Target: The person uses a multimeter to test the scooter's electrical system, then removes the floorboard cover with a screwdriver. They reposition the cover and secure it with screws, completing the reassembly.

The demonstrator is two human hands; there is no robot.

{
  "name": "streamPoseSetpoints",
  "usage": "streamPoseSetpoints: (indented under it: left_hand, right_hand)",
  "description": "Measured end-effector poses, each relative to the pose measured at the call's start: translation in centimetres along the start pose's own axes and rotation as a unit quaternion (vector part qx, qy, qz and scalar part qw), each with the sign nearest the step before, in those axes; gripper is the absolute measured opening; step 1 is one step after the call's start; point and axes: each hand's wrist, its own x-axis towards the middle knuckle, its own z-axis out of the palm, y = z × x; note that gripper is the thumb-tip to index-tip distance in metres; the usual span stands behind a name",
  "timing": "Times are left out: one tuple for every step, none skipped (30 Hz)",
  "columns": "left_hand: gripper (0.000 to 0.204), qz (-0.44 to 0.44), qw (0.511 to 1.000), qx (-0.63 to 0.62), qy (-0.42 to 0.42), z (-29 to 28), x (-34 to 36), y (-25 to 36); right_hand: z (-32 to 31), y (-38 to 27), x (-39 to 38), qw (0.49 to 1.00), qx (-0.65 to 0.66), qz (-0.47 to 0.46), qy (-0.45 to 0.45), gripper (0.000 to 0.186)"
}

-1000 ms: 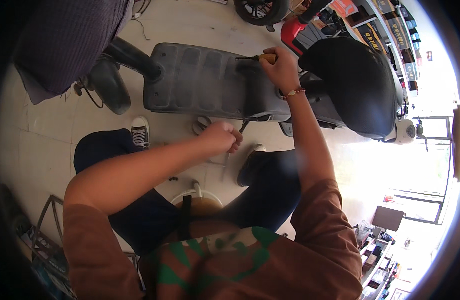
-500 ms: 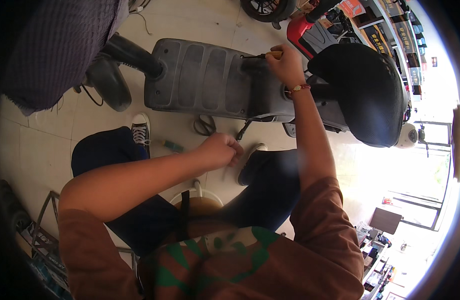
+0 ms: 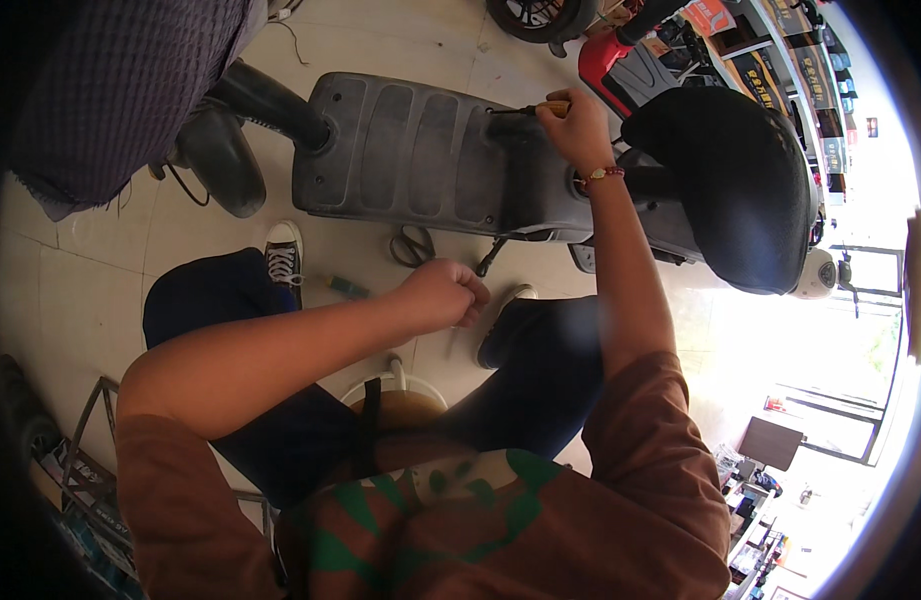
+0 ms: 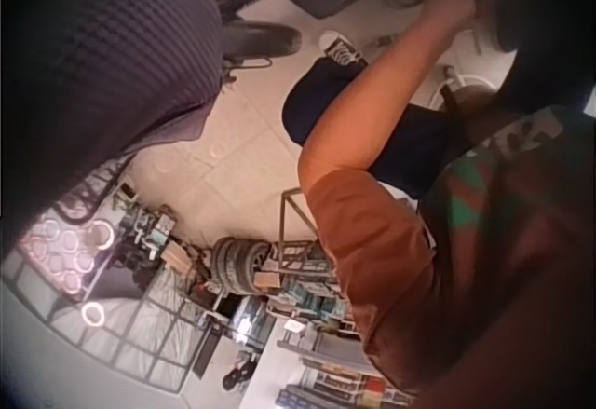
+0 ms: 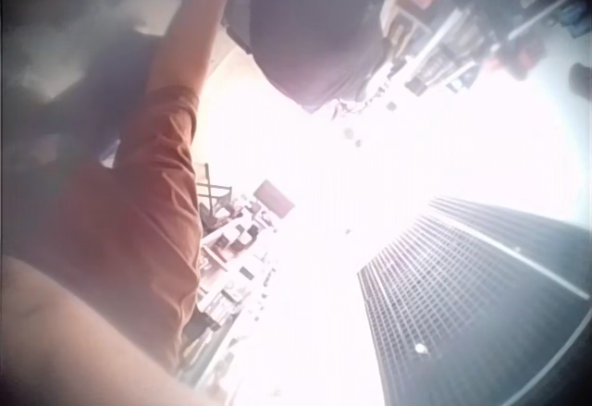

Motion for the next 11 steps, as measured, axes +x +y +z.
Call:
streamPoseSetpoints:
  left_hand:
    - [0.022,0.001,1.000,0.000,-0.001,-0.03,0.01,-0.04]
    - [0.022,0.002,1.000,0.000,-0.002,-0.06,0.02,-0.07]
    - [0.022,0.004,1.000,0.000,-0.003,-0.09,0.02,-0.08]
    - [0.022,0.002,1.000,0.001,-0.003,-0.10,-0.02,-0.06]
    - [0.022,0.000,1.000,0.002,-0.003,-0.10,-0.08,-0.02]
    - [0.022,-0.001,1.000,0.003,-0.002,-0.10,-0.13,0.02]
    - [0.022,-0.002,1.000,0.004,-0.002,-0.10,-0.15,0.01]
    - [0.022,-0.002,1.000,0.006,-0.002,-0.11,-0.15,0.00]
    - [0.022,-0.003,1.000,0.007,-0.001,-0.12,-0.16,0.00]
    - [0.022,-0.002,1.000,0.008,-0.002,-0.15,-0.21,0.01]
    - [0.022,-0.001,1.000,0.008,-0.002,-0.19,-0.26,0.03]
  right_hand:
    - [0.00,-0.03,0.01,1.000,0.000,-0.003,-0.001,0.029]
    - [0.02,-0.06,0.01,1.000,-0.001,-0.005,-0.001,0.029]
    - [0.03,-0.09,0.00,1.000,0.001,-0.006,-0.002,0.029]
    - [-0.01,-0.15,-0.02,1.000,0.002,-0.006,-0.002,0.029]
    - [-0.04,-0.22,-0.02,1.000,0.003,-0.007,-0.002,0.030]
    - [-0.11,-0.26,0.00,1.000,0.003,-0.012,-0.008,0.030]
    - [-0.17,-0.25,0.04,1.000,0.002,-0.017,-0.014,0.029]
    - [-0.24,-0.24,0.08,1.000,0.002,-0.022,-0.019,0.029]
    - [-0.33,-0.23,0.14,0.999,-0.013,-0.023,-0.027,0.029]
    - [-0.42,-0.30,0.22,0.999,-0.027,-0.025,-0.035,0.029]
    - [-0.54,-0.36,0.31,0.998,-0.041,-0.027,-0.042,0.029]
